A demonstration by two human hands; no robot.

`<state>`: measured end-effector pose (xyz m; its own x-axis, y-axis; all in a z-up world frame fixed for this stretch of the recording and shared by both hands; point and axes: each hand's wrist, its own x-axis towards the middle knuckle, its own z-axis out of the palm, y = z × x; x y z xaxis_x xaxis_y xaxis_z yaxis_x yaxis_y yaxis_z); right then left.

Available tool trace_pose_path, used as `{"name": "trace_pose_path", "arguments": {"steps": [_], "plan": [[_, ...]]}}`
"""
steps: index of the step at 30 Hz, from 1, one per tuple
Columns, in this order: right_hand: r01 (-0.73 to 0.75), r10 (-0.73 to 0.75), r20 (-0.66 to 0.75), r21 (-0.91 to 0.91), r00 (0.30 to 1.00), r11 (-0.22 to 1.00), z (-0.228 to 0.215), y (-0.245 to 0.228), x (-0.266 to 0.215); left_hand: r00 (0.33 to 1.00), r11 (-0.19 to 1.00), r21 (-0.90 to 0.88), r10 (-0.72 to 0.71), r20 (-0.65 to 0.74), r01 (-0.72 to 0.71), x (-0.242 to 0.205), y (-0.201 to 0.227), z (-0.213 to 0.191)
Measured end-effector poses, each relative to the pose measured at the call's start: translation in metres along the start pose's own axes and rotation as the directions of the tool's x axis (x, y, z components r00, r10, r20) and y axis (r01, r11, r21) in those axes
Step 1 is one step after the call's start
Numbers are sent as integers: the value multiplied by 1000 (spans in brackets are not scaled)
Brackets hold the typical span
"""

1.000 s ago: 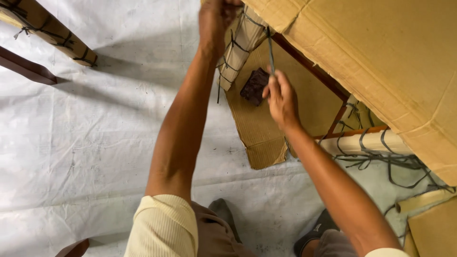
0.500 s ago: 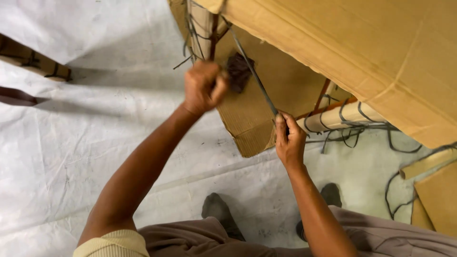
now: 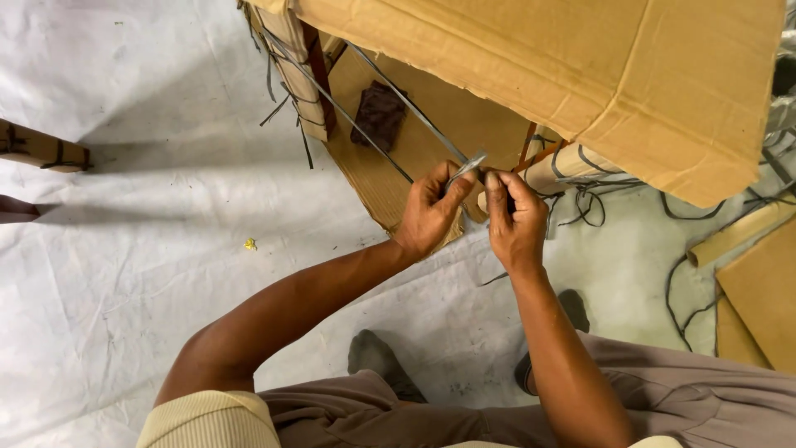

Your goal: The person wraps and secures cardboard protection on a wooden chair using plastic ties.

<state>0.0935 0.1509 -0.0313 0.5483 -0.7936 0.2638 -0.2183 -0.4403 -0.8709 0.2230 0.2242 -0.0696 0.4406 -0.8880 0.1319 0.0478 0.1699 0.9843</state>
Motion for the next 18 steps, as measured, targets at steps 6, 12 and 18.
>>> {"name": "trace_pose_path", "arguments": {"steps": [6, 12, 18], "plan": [[-124, 99, 107, 264, 989, 957, -1, 21, -3, 1000, 959, -283, 8, 26, 0, 13, -1, 7], [-268, 217, 204, 267, 955, 926, -23, 45, 1, 943, 951, -308, -86, -322, -19, 53, -26, -49], [-393, 367, 141, 285, 920, 874, -43, 53, 7, 861, 965, -231, -11, -508, -124, 65, -7, -78]]}}
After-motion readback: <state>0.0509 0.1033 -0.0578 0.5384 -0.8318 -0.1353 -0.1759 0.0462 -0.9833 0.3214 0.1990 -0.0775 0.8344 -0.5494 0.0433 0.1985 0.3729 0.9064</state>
